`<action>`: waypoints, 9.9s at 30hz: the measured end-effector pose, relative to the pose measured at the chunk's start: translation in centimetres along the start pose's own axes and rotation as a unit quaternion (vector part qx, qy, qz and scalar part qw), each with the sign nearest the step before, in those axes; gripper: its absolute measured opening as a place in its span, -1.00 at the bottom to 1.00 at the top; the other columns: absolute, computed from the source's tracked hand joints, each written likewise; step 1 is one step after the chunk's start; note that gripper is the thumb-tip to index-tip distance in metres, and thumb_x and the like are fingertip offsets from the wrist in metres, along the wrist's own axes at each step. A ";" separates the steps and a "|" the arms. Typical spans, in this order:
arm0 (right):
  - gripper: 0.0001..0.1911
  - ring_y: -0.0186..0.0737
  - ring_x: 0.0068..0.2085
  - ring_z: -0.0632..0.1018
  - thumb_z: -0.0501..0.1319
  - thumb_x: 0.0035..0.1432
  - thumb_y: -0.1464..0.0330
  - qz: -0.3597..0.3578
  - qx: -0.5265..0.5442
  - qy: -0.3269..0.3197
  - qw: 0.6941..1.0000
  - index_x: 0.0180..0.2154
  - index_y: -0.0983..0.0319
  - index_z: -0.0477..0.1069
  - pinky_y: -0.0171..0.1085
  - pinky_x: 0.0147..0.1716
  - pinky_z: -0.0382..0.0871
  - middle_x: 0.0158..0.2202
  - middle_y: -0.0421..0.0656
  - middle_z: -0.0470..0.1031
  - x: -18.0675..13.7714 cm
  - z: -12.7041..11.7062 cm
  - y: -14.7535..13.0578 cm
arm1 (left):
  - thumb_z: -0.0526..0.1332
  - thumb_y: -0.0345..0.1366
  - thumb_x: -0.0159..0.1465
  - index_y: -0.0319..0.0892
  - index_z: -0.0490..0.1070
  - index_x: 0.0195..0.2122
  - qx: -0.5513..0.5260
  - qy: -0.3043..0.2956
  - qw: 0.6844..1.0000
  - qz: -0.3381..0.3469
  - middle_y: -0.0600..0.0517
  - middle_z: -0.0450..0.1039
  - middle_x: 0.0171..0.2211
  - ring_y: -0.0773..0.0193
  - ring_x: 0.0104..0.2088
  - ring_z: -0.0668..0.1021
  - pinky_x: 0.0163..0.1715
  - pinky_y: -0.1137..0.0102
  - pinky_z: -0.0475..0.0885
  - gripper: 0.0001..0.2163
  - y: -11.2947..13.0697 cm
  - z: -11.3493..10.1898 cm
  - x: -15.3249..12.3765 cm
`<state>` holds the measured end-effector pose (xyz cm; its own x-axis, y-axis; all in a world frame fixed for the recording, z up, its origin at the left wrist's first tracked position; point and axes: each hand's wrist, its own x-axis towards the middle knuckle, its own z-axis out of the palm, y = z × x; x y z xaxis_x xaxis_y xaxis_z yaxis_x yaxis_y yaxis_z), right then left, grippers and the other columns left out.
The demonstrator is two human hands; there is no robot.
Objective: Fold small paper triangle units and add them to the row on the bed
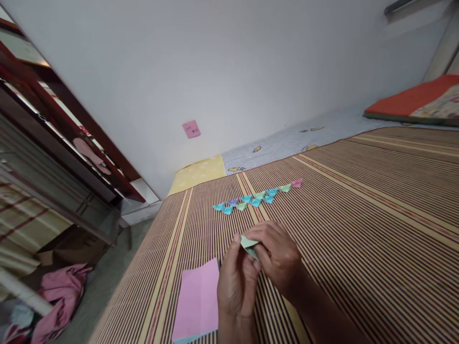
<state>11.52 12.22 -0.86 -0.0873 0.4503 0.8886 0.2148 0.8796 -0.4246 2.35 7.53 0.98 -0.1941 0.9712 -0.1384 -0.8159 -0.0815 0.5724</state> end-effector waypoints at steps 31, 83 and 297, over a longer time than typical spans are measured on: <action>-0.68 -0.20 -0.11 0.49 0.04 0.21 0.62 0.215 0.177 -0.217 0.936 -0.22 0.19 0.48 -0.22 -0.08 0.36 -0.17 -0.16 0.48 0.9 -2.1 0.8 | 0.04 -0.35 0.46 -0.36 0.55 -0.17 -0.016 0.046 0.998 -0.037 -0.19 0.64 -0.24 0.23 -0.23 0.67 -0.09 0.33 0.57 -0.71 -0.7 0.8 0.5; -0.74 -0.11 -0.05 0.53 0.17 0.12 0.55 0.183 0.077 -0.163 0.966 -0.16 0.19 0.47 -0.11 -0.03 0.42 -0.12 -0.10 0.51 1.3 -2.8 1.2 | -0.07 -0.34 0.45 -0.33 0.59 -0.20 -0.081 0.023 0.994 -0.075 -0.22 0.67 -0.25 0.09 -0.06 0.66 -0.02 0.26 0.52 -0.60 -0.9 -0.1 1.0; -0.82 -0.26 -0.25 0.54 0.20 0.29 0.47 0.238 0.351 -0.101 0.900 -0.20 0.14 0.57 -0.31 -0.23 0.42 -0.31 -0.22 0.50 0.0 -1.3 1.1 | 0.27 -0.47 0.28 -0.01 0.51 -0.16 0.533 -0.004 0.679 0.505 0.11 0.48 -0.26 0.31 -0.22 0.54 -0.23 0.43 0.45 -0.80 -0.6 0.7 -1.6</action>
<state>13.03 12.98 -1.09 -0.3382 0.7577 0.5581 -0.3870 0.4286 -0.8164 3.52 6.17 1.44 -0.3544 0.5426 0.7616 0.5900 -0.5021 0.6323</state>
